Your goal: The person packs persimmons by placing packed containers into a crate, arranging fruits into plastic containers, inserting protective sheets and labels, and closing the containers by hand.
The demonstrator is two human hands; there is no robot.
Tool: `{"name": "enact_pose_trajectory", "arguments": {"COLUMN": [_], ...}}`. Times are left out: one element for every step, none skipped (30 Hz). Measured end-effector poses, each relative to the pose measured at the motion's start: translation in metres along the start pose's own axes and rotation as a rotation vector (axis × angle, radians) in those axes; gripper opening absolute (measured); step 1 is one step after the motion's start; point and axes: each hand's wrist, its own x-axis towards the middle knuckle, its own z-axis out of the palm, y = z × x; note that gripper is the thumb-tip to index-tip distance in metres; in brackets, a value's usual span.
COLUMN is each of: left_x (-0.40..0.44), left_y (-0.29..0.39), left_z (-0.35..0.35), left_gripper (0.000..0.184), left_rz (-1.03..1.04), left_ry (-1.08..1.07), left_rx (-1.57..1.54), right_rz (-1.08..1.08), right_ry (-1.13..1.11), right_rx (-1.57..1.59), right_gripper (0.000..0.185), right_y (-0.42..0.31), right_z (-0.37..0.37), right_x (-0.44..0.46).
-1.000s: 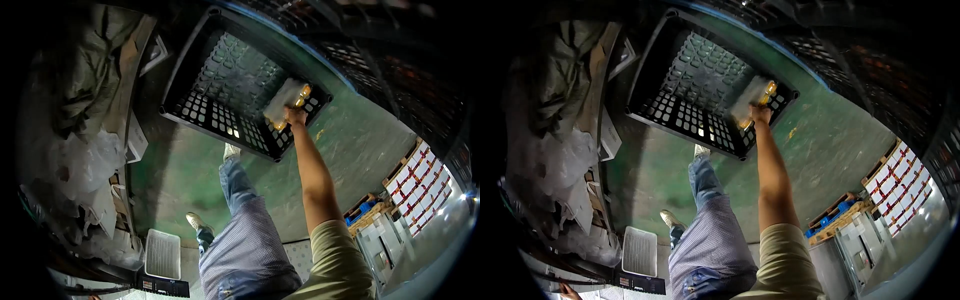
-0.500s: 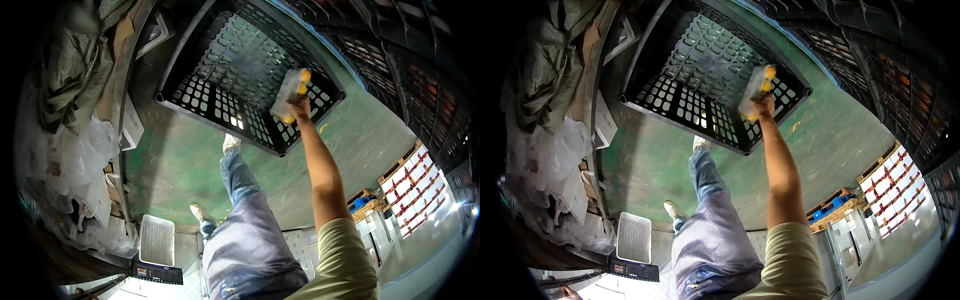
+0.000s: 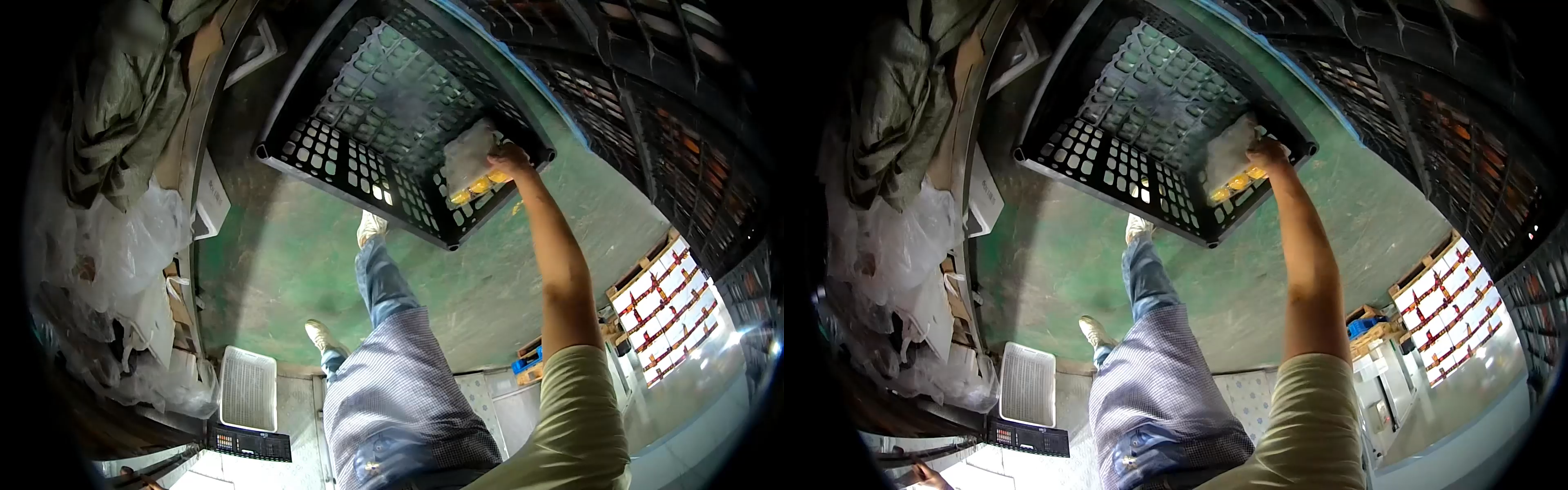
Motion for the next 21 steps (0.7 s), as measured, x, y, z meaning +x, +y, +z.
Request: {"name": "enact_pose_trajectory", "arguments": {"left_x": [0.0,0.001,0.003,0.004,0.005,0.006,0.005,0.006,0.006,0.006,0.008,0.009,0.009,0.009,0.009,0.007,0.007,0.007,0.007,0.008,0.009], "left_y": [0.0,-0.002,-0.002,-0.004,-0.003,-0.004,-0.005,-0.005,-0.005,-0.006,-0.008,-0.01,-0.01,-0.011,-0.011,-0.012,-0.012,-0.014,-0.015,-0.015,-0.016], "left_z": [0.0,-0.001,-0.001,-0.003,-0.001,-0.002,-0.001,-0.001,0.0,0.0,0.001,0.0,0.0,0.0,0.0,0.001,0.001,0.0,-0.001,0.0,0.001], "left_gripper": [0.069,0.069,0.069,0.069,0.069,0.069,0.069,0.069,0.069,0.069,0.069,0.069,0.069,0.069,0.069,0.069,0.069,0.069,0.069,0.069,0.069], "left_rz": [0.001,0.003,0.007,0.008,0.01,0.014,0.012,0.013,0.011,0.01,0.015,0.015,0.014,0.015,0.013,0.009,0.009,0.008,0.008,0.013,0.015], "left_ry": [0.0,-0.001,-0.001,-0.003,-0.005,-0.007,-0.014,-0.015,-0.017,-0.016,-0.015,-0.014,-0.016,-0.019,-0.019,-0.016,-0.015,-0.013,-0.011,-0.009,-0.006], "left_rx": [0.003,0.005,0.007,0.01,0.012,0.013,0.016,0.015,0.012,0.012,0.013,0.015,0.016,0.017,0.014,0.015,0.014,0.015,0.012,0.01,0.006], "right_rz": [0.021,0.021,0.021,0.0,-0.02,-0.037,-0.001,0.046,0.092,0.139,0.158,0.095,0.03,-0.035,-0.149,-0.118,-0.088,-0.058,-0.037,-0.075,-0.111], "right_ry": [-0.032,-0.057,-0.082,-0.098,-0.112,-0.128,-0.153,0.093,0.339,0.587,0.538,0.462,0.386,0.309,0.343,0.313,0.284,0.254,0.189,0.24,0.291], "right_rx": [-0.149,-0.186,-0.223,-0.152,-0.083,-0.016,-0.055,-0.204,-0.352,-0.495,-0.44,-0.492,-0.546,-0.602,-0.572,-0.58,-0.586,-0.59,-0.626,-0.601,-0.577], "right_gripper": [0.046,0.047,0.048,0.051,0.053,0.056,0.051,0.044,0.037,0.031,0.019,0.023,0.028,0.035,0.034,0.035,0.036,0.036,0.042,0.042,0.043], "right_y": [-0.006,-0.006,-0.014,-0.017,-0.019,-0.017,-0.019,-0.022,-0.036,-0.054,-0.079,-0.08,-0.08,-0.079,-0.074,-0.073,-0.074,-0.078,-0.081,-0.084,-0.087], "right_z": [0.002,0.001,-0.006,-0.018,-0.028,-0.03,-0.029,-0.022,-0.019,-0.02,-0.041,-0.036,-0.029,-0.022,-0.011,-0.007,-0.003,-0.002,-0.003,0.001,0.006], "right_x": [0.007,0.009,0.006,0.001,-0.002,-0.002,0.005,0.002,-0.008,-0.017,-0.027,-0.029,-0.03,-0.032,-0.04,-0.044,-0.047,-0.051,-0.056,-0.06,-0.063]}}
